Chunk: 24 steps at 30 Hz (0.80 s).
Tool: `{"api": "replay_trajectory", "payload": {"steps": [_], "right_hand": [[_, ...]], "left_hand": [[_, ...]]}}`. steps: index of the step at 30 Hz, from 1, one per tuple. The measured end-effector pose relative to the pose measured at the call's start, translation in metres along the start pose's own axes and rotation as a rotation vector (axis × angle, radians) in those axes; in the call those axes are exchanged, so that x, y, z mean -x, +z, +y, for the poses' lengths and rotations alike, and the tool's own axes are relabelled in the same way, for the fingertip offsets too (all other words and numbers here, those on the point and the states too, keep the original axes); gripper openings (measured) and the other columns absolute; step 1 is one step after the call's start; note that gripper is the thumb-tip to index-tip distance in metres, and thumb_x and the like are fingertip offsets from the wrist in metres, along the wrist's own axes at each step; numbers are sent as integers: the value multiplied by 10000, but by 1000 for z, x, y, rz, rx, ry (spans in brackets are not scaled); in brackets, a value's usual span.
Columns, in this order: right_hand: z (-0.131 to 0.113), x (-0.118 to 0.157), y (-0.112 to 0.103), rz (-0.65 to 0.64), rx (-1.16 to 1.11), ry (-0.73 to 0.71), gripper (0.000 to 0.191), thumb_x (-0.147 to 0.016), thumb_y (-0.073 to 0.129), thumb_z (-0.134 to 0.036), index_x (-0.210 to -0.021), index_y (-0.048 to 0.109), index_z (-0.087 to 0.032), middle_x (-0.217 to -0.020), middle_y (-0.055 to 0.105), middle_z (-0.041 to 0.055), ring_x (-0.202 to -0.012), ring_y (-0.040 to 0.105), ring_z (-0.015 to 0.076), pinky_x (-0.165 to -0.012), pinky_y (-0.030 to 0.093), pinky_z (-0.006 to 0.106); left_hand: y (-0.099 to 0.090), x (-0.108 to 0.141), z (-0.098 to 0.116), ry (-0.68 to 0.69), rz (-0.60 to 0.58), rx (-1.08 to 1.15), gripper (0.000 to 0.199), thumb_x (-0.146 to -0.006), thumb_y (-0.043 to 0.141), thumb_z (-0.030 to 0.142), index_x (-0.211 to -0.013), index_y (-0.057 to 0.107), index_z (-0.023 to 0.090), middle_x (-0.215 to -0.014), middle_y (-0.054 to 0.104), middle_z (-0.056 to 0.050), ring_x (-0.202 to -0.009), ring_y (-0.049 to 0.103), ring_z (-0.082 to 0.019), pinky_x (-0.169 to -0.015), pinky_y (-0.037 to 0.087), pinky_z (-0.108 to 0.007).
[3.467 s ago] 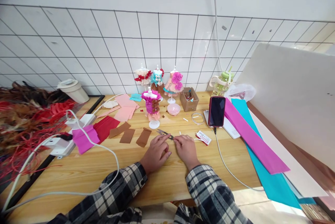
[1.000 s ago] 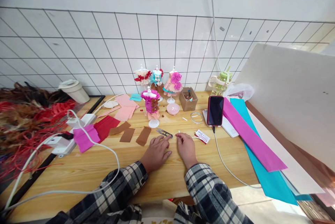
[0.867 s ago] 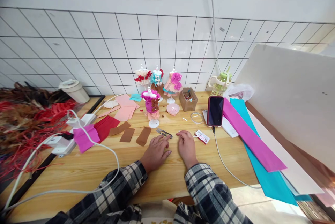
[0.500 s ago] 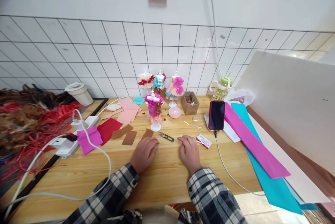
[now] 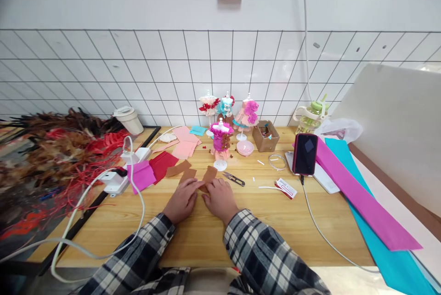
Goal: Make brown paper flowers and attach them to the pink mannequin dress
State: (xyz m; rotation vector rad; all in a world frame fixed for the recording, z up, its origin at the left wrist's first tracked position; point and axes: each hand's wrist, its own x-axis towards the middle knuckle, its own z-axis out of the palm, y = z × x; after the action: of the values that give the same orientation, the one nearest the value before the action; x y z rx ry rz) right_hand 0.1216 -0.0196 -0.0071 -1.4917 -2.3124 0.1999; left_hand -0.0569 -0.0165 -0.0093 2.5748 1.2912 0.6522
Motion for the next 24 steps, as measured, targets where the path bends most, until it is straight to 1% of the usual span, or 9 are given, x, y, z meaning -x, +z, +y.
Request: {"api": "replay_trajectory", "payload": {"steps": [3,7,9,11,14,17,18,21,24], "right_hand": [[18,8,0,-18,-17,-25,237,-857,534,-373,-1028,625,-236,-1030,598,64,-1015,492,216,-905,349,361],[31,15,-7,62,-62,1,332,-824,578,-371,-1117,582,-213,-1098,584,80,-1070,473,229,-930,341,361],[31,15,-7,73,-80,-25,284,-838,559,-340,-1086,593,-206,-1049,605,77,-1033,489,224,-921,345,355],[28,14,-6,44,-96,-50,198,-870,510,-307,-999,622,-207,-941,629,63,-942,518,205,-874,360,336],[25,13,-3,17,-127,-11,175,-888,486,-284,-935,636,-208,-859,646,43,-854,537,183,-801,364,309],[27,12,-3,4,-126,26,149,-865,539,-320,-905,650,-228,-841,657,20,-851,544,175,-796,346,306],[27,12,-4,1,-112,32,147,-863,545,-330,-886,656,-236,-834,659,15,-852,544,175,-797,340,309],[29,12,-4,-5,-77,25,172,-883,520,-328,-863,673,-251,-837,663,16,-861,540,178,-806,333,316],[29,12,-5,-17,-59,10,207,-896,494,-326,-868,682,-245,-853,662,36,-873,538,184,-818,339,319]], "left_hand": [[1,1,2,0,-75,14,412,-861,436,178,-1265,507,213,-1195,605,-73,-1174,479,-216,-1014,392,-392],[4,-3,6,51,-128,8,337,-869,482,246,-1193,574,234,-1203,613,-58,-1126,513,-223,-999,395,-408],[6,-5,8,65,-117,3,317,-876,479,246,-1170,597,252,-1195,626,-44,-1097,527,-218,-989,397,-411],[10,-6,10,48,-91,23,336,-872,491,254,-1196,582,246,-1171,641,-50,-1057,547,-211,-964,417,-396],[15,-6,13,-27,-53,82,358,-871,500,271,-1222,550,220,-1117,655,-65,-1005,571,-201,-920,451,-366],[19,-6,13,-130,-18,105,325,-872,504,285,-1177,570,194,-1071,662,-71,-992,578,-203,-897,469,-354],[20,-7,13,-143,-18,103,312,-871,510,289,-1158,583,191,-1059,667,-69,-985,581,-203,-889,474,-352],[21,-8,11,-85,-36,72,263,-889,491,295,-1090,643,219,-1047,687,-50,-966,591,-195,-887,473,-355],[23,-11,9,-20,-41,34,293,-929,419,306,-1050,680,247,-1065,691,-38,-976,595,-183,-911,463,-361]]}}
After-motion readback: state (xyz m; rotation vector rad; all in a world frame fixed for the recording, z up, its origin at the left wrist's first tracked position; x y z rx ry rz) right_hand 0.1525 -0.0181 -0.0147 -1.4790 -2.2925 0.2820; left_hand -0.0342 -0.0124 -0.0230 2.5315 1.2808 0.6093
